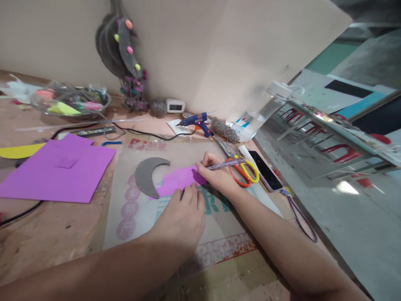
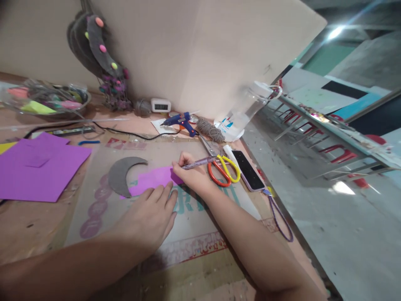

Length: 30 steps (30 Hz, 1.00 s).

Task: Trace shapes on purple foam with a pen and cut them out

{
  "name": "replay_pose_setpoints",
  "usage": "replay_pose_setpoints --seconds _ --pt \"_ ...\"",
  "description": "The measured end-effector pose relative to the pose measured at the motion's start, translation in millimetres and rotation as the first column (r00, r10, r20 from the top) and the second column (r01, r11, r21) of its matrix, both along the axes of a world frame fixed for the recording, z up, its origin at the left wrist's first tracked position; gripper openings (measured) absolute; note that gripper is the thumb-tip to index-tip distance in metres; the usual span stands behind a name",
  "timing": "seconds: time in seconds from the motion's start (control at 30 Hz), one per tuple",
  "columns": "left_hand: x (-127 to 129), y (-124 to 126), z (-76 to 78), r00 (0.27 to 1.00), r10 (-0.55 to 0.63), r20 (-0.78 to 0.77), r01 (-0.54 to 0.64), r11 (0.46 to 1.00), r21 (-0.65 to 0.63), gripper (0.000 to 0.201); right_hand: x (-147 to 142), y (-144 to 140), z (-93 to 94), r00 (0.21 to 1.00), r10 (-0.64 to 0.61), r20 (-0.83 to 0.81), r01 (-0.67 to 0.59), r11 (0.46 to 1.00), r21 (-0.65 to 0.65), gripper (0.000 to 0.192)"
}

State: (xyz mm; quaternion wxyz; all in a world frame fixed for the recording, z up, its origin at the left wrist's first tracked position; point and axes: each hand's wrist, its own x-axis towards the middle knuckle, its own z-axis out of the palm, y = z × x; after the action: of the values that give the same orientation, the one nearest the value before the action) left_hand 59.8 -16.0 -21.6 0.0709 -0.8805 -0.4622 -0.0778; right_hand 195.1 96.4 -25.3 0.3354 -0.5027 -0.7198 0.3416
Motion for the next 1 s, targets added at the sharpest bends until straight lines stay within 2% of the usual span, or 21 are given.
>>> replay_pose_setpoints --seconds 0.2,0.4,0.83,1.0 --pt "0.3 1.1 -1.2 1.000 -0.011 0.004 0.011 1.000 -0.010 0.042 0.2 1.5 -3.7 0.993 -0.065 0.095 0.061 0.997 0.042 0.026" --pt "0.8 -0.3 -8.1 1.000 -0.013 0.013 0.012 0.998 0.069 0.043 1.1 2.4 -4.5 0.988 -0.057 0.143 0.049 0.997 0.060 0.028" --pt "2.0 -0.3 -5.8 1.000 0.000 0.008 0.000 1.000 0.008 0.045 -1.7 -1.5 0.2 0.991 -0.019 0.132 0.012 0.999 0.052 0.029" --pt "2.3 0.5 -3.5 1.000 -0.010 -0.001 0.010 1.000 -0.020 0.043 -4.3 -4.7 2.5 0.998 0.014 0.069 -0.012 0.999 -0.029 0.031"
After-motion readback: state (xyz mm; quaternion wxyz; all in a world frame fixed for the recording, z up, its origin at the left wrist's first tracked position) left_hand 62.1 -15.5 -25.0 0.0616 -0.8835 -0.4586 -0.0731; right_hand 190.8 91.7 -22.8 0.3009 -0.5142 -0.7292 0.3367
